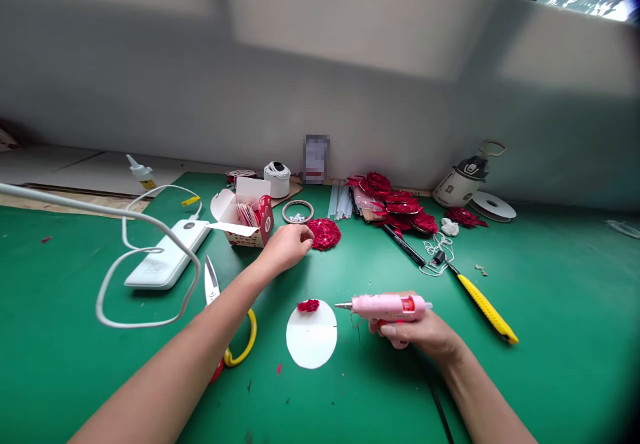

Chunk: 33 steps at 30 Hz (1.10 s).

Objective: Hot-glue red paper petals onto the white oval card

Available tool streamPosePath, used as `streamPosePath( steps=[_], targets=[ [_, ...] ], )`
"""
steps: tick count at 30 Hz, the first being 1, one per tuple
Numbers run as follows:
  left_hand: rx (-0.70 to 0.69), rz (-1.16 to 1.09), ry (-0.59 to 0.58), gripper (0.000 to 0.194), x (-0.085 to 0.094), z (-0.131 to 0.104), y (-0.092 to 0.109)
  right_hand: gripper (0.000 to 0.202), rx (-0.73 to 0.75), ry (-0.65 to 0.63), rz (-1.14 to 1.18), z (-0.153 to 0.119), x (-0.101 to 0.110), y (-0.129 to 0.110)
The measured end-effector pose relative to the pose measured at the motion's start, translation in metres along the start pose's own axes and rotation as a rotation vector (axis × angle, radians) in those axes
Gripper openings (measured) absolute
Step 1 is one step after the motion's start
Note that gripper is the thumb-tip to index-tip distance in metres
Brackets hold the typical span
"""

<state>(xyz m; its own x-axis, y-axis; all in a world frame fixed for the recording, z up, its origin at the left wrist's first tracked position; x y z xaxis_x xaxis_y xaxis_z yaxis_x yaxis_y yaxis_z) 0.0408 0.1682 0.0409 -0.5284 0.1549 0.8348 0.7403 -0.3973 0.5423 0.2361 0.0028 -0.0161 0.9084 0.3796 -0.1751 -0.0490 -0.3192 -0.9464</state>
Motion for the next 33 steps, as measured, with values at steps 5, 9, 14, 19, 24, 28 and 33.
streamPosePath(
  steps=[5, 9, 14, 19, 24, 28, 33],
  targets=[
    [0.040, 0.038, 0.051, 0.026, 0.006, 0.001, -0.017, 0.051, -0.017, -0.001, -0.138, 0.002, -0.011, -0.002],
    [0.062, 0.030, 0.035, 0.026, 0.003, -0.007, -0.030, 0.048, -0.015, 0.162, -0.221, 0.006, -0.007, 0.000],
    [0.063, 0.021, 0.007, 0.026, -0.013, -0.009, -0.039, 0.046, 0.064, 0.340, -0.313, 0.006, -0.004, -0.005],
    [0.065, 0.037, 0.020, 0.026, -0.017, -0.011, -0.042, 0.037, 0.228, 0.438, -0.452, 0.003, -0.013, -0.020],
    [0.050, 0.043, 0.015, 0.025, -0.018, -0.012, -0.042, 0.043, 0.216, 0.678, -0.482, 0.001, 0.017, -0.024],
    [0.034, 0.045, 0.000, 0.026, -0.017, -0.013, -0.040, 0.044, 0.116, 0.827, -0.489, 0.007, 0.051, -0.023],
    [0.027, 0.050, -0.024, 0.027, -0.016, -0.013, -0.038, 0.041, 0.076, 0.861, -0.508, 0.014, 0.064, -0.019]
  ],
)
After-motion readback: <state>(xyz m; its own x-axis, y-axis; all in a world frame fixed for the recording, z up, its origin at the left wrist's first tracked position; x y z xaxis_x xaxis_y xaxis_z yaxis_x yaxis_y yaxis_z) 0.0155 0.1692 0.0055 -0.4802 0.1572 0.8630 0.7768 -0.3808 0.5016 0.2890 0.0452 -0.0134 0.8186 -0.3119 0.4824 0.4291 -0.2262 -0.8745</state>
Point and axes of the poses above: each hand's wrist, its own z-axis towards the middle knuckle, its own x-axis out of the back of the hand, y = z × x, the point moved 8 cm from there along z, towards the middle knuckle, and after that the axes turned 2 degrees about -x, right-handed, at the moved point
